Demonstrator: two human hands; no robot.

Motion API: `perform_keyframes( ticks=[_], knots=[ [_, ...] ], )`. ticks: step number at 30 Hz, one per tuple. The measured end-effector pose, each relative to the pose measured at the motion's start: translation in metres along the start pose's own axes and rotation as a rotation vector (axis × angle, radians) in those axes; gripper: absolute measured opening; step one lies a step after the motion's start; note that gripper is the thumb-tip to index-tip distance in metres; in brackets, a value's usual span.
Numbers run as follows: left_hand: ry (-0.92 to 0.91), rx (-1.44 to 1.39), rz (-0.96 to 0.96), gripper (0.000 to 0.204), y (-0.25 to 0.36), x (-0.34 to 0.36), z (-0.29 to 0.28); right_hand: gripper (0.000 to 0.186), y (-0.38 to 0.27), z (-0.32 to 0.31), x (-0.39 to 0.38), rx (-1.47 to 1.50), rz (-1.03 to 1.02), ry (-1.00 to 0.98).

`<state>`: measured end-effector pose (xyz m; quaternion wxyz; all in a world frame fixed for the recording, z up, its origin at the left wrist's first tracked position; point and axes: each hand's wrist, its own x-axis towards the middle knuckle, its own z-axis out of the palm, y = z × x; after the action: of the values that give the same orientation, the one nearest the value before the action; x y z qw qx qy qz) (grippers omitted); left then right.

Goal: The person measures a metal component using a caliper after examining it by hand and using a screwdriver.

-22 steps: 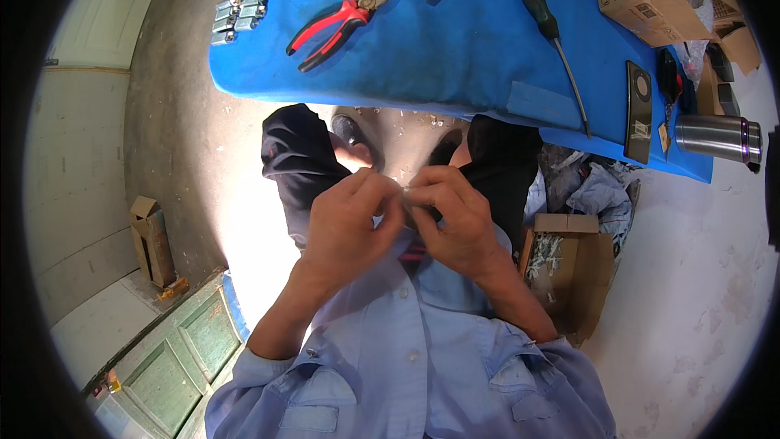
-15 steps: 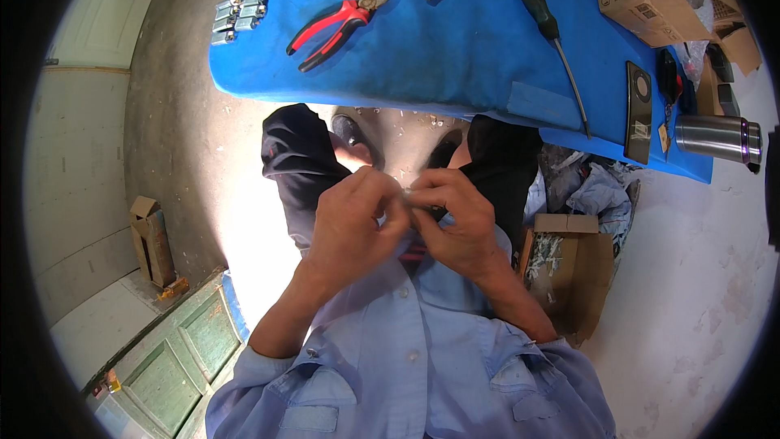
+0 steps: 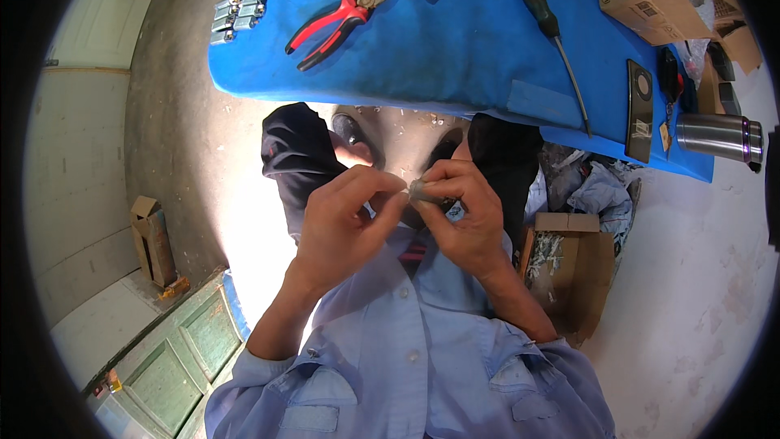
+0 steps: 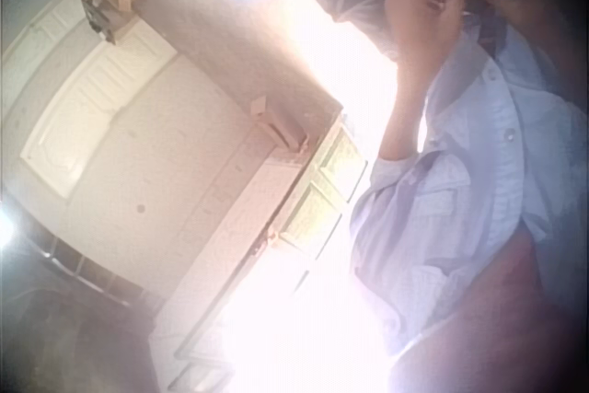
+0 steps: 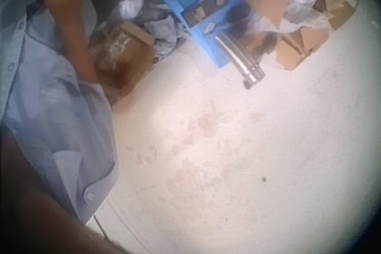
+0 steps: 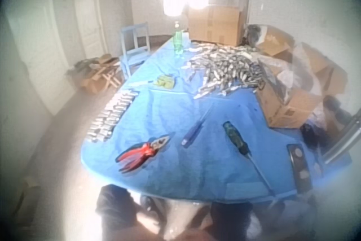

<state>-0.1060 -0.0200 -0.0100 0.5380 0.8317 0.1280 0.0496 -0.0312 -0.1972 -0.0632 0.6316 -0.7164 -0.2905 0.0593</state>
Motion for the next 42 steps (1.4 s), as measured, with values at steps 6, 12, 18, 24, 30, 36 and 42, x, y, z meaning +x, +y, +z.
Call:
perform_keyframes(
  ticks=[6, 12, 18, 24, 30, 36, 42],
  knots=[
    [0.049, 0.15, 0.134, 0.015, -0.002, -0.0013, 0.0036, 0.026, 0.0006, 0.003, -0.001, -0.037, -0.034, -0.032],
    [0.015, 0.256, 0.216, 0.015, -0.0077, -0.0003, 0.0018, 0.026, -0.0007, 0.0025, -0.0004, -0.047, -0.05, -0.044],
    [0.024, 0.333, 0.242, 0.015, -0.0079, 0.0002, 0.0013, 0.026, -0.0036, 0.0031, 0.0021, -0.087, -0.093, -0.075],
    [0.103, 0.352, 0.303, 0.015, -0.0069, 0.0, 0.0069, 0.027, -0.0045, 0.0047, 0.0035, -0.065, -0.082, -0.03],
    [0.051, 0.291, 0.299, 0.015, -0.0068, 0.0, 0.0031, 0.029, -0.0034, 0.005, 0.0042, -0.085, -0.106, -0.001],
    [0.06, 0.284, 0.325, 0.014, -0.007, -0.001, 0.0026, 0.03, -0.0029, 0.0064, -0.0004, -0.003, 0.025, -0.003],
    [0.045, 0.352, 0.369, 0.015, -0.0062, 0.0024, 0.0017, 0.031, -0.004, 0.0046, 0.0004, -0.029, 0.007, -0.013]
  ],
)
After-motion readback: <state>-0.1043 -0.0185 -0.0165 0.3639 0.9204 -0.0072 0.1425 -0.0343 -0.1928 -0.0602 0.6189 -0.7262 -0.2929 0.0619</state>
